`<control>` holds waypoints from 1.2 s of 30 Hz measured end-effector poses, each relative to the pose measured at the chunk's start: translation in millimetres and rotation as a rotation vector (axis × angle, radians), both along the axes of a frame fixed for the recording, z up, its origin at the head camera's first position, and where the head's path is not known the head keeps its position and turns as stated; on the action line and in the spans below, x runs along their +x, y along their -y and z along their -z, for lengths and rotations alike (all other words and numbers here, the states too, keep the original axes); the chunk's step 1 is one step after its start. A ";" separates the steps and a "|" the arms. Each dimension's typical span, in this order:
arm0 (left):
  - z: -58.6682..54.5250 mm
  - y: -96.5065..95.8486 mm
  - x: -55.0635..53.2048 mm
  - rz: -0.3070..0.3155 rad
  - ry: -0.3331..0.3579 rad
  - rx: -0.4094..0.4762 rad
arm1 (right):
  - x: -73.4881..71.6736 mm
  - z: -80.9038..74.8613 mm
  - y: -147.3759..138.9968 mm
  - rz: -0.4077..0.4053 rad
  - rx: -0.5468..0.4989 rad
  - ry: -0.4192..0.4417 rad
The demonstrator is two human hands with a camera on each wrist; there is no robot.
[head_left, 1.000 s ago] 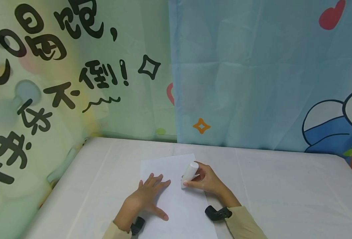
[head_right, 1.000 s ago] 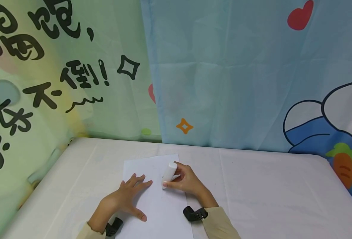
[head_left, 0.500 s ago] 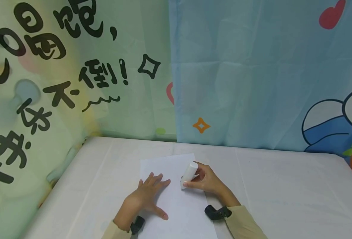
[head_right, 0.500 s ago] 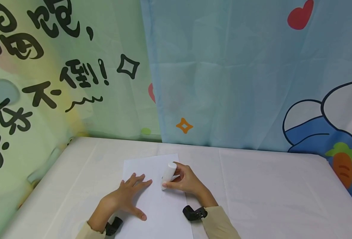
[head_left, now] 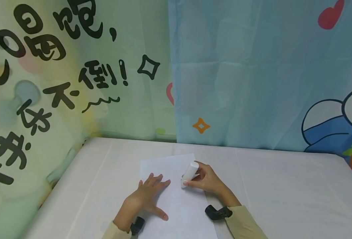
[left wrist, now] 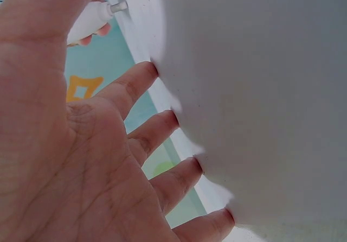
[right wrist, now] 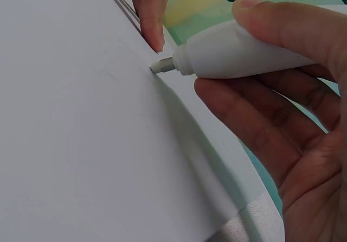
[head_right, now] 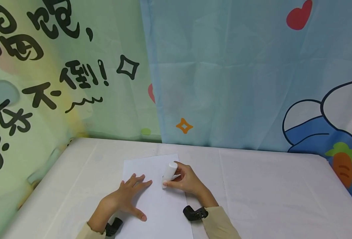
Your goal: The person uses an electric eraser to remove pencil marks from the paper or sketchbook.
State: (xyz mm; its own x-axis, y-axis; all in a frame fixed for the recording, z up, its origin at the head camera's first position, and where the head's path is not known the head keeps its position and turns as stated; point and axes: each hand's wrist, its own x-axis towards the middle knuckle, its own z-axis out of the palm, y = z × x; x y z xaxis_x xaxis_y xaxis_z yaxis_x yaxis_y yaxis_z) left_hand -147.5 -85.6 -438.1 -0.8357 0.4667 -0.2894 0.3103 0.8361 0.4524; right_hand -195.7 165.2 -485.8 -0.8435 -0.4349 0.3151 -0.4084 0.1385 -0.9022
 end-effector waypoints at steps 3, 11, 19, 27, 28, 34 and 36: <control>-0.8 -0.3 0.1 -0.002 0.003 0.001 | 0.4 -0.7 0.0 0.008 0.002 0.004; -0.8 -0.2 0.4 0.001 -0.006 -0.003 | -1.1 -1.5 -0.1 -0.012 -0.018 -0.009; -1.3 0.4 0.6 0.006 -0.013 -0.003 | -2.6 -1.2 -1.0 -0.037 -0.019 0.004; -1.4 0.3 0.5 0.008 -0.017 -0.002 | -2.7 -0.4 -0.5 -0.048 -0.018 -0.003; -1.3 0.2 0.4 0.008 -0.018 -0.002 | -2.6 -0.3 -0.5 -0.049 -0.018 -0.005; 0.0 0.6 0.8 0.008 -0.011 0.003 | -1.0 0.7 -0.6 -0.047 -0.016 0.003; 0.6 0.4 0.5 0.010 -0.013 -0.003 | -0.5 0.7 -0.5 -0.047 -0.019 0.008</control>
State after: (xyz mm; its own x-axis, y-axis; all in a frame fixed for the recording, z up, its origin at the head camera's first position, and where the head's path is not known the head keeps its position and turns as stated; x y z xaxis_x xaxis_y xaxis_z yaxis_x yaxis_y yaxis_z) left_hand -147.0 -86.1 -438.7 -0.8346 0.4743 -0.2802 0.3245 0.8343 0.4458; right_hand -196.2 165.7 -486.5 -0.8247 -0.4685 0.3169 -0.4069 0.1023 -0.9077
